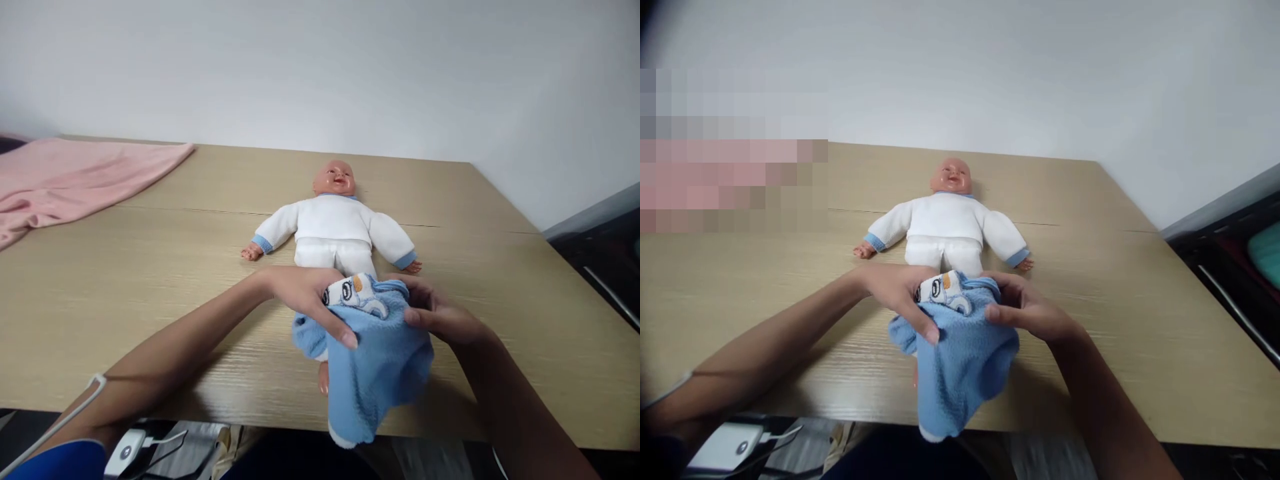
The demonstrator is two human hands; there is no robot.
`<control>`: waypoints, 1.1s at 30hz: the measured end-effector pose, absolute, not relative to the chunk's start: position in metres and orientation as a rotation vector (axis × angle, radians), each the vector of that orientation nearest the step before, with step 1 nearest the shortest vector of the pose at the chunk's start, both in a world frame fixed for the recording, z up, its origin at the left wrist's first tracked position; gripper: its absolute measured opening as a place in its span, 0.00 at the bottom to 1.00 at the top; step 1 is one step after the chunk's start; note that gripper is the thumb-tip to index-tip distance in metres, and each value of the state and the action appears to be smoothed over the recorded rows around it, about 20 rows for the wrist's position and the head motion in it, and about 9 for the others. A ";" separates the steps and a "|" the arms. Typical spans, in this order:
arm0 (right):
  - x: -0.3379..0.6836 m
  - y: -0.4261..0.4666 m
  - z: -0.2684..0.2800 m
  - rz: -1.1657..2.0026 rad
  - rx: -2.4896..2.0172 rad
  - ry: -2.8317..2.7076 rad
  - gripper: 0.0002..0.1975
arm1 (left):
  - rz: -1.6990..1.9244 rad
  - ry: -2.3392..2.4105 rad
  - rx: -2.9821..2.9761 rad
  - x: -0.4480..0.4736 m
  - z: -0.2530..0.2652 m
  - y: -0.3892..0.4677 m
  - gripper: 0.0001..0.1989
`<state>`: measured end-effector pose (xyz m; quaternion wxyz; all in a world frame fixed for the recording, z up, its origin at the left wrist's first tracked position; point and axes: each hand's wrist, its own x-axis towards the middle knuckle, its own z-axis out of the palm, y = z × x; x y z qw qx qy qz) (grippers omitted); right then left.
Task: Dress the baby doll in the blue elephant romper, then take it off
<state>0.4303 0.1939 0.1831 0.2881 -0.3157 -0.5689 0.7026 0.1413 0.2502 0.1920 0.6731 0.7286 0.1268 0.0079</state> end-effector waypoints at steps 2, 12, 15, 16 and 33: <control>0.432 0.191 0.184 1.989 -0.846 -1.625 0.31 | 0.079 0.267 1.624 0.141 0.191 0.250 0.13; 0.441 0.182 0.173 1.954 -0.781 -1.651 0.25 | 0.098 0.219 1.608 0.146 0.197 0.246 0.13; 0.436 0.178 0.166 1.884 -0.798 -1.446 0.26 | -0.050 0.157 1.529 0.143 0.194 0.249 0.16; 0.434 0.178 0.163 1.881 -0.823 -1.398 0.25 | -0.053 0.171 1.528 0.142 0.192 0.250 0.16; 0.420 0.172 0.168 2.004 -0.996 -1.674 0.32 | 0.237 0.275 1.635 0.148 0.179 0.250 0.20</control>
